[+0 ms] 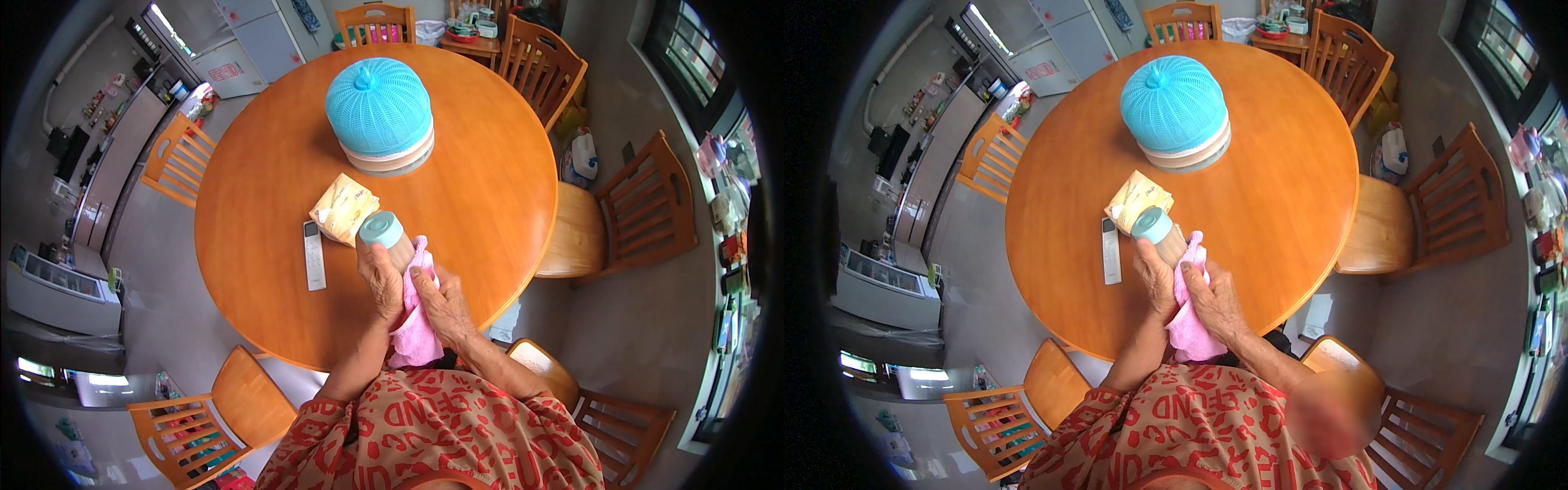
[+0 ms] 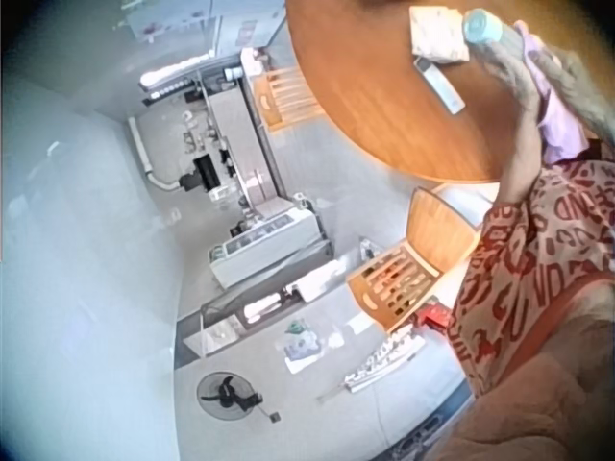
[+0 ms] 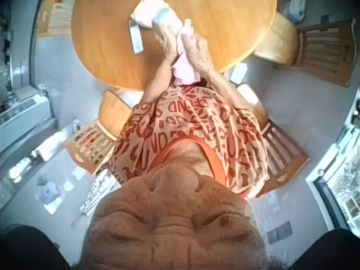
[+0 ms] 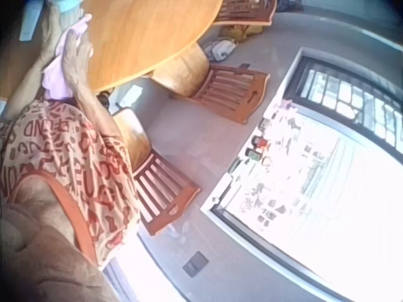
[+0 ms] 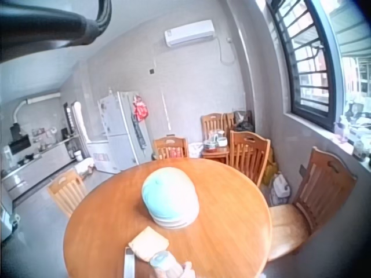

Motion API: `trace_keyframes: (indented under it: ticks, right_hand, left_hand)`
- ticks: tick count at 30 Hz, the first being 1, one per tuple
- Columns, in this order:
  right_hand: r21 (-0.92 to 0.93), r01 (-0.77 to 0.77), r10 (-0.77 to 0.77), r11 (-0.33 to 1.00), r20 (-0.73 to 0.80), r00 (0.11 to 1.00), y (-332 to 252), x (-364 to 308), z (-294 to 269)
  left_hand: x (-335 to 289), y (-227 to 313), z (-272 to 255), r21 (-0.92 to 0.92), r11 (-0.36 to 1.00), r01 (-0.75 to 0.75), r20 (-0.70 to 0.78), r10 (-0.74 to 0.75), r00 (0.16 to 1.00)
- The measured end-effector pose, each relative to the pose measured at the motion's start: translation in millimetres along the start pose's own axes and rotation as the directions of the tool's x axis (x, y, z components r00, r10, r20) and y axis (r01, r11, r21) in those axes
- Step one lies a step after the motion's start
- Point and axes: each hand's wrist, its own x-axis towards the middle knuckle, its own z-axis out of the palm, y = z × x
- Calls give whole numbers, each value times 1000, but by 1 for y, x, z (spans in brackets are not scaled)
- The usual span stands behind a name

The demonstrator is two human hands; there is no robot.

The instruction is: The person wipes a yellow package, a small transparent box, and a small jar with a pink cloth on a wooden table. They then wipe the surface of the table and clean two blue plastic food covers, handling them one at a time.

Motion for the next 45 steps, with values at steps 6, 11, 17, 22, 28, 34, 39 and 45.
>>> trace_keyframes:
  ticks: [6,11,17,22,28,34,39,45]
  right_hand:
    - [-72,286,-248,955,327,912,-15,-15,-24]
    - [75,275,-279,959,63,958,-37,-15,-34]
    - [-295,587,-585,754,107,804,-78,19,-24]
    - [-329,582,-581,744,111,806,-72,26,-3]
    - [-289,387,-380,876,81,921,-43,29,-10]
    - [24,29,-29,999,12,999,-21,22,-11]
    - [352,-211,216,912,28,976,-17,7,0]
    - [37,-67,58,997,197,979,-12,-15,-8]
  left_hand:
    - [-2,47,9,-54,999,8,90,-4,996]
    - [4,49,0,-428,870,245,134,-207,969]
    - [-13,62,14,-361,822,440,264,-362,894]
    - [-21,56,15,-208,963,169,255,-113,960]
    - [-21,47,15,-102,988,119,102,-108,989]
    - [-17,43,13,-31,996,85,89,-82,993]
    - [-12,26,5,2,1000,18,75,-18,997]
    - [-2,24,0,-28,1000,6,82,-4,997]
